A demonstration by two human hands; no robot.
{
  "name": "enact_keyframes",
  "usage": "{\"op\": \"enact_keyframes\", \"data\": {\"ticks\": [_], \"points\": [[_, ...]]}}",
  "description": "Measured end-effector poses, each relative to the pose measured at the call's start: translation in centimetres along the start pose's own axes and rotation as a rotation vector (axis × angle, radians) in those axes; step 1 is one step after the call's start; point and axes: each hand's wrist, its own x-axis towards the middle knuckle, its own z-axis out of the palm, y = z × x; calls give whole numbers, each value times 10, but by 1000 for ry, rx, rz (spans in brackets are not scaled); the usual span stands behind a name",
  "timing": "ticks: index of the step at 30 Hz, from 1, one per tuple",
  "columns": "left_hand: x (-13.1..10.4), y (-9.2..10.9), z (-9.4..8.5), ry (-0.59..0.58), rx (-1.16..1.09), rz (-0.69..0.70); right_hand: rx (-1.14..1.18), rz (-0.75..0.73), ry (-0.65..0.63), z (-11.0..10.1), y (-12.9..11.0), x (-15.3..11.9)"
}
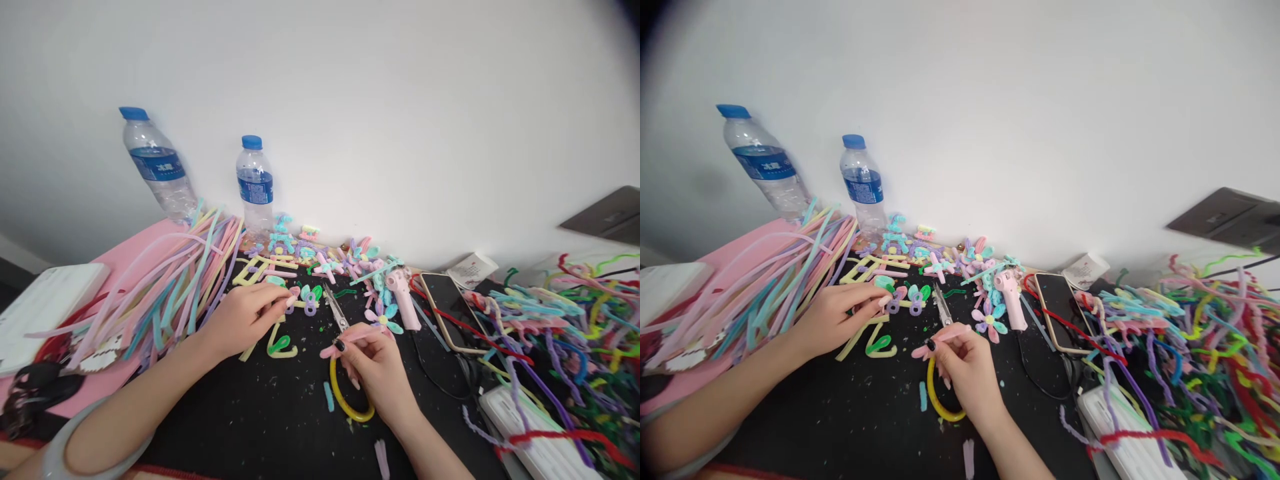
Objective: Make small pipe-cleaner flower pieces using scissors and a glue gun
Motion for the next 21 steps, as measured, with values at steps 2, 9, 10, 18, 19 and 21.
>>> {"op": "enact_keyframes", "data": {"ticks": [2,9,10,18,19,21], "points": [[1,-3,1,-23,22,-16,2,27,-73,2,-3,3],[4,-8,2,-44,52,-26,-401,-29,-365,13,-29,33],[4,-8,2,-36,56,-27,-475,-90,-400,16,-33,40],[4,-14,-1,-12,242,-92,-802,-290,-637,39,-48,74],[3,-14,-1,7,247,-101,-803,-292,-647,40,-47,75],[3,-14,-1,43,243,-117,-795,-289,-659,42,-46,75]]}}
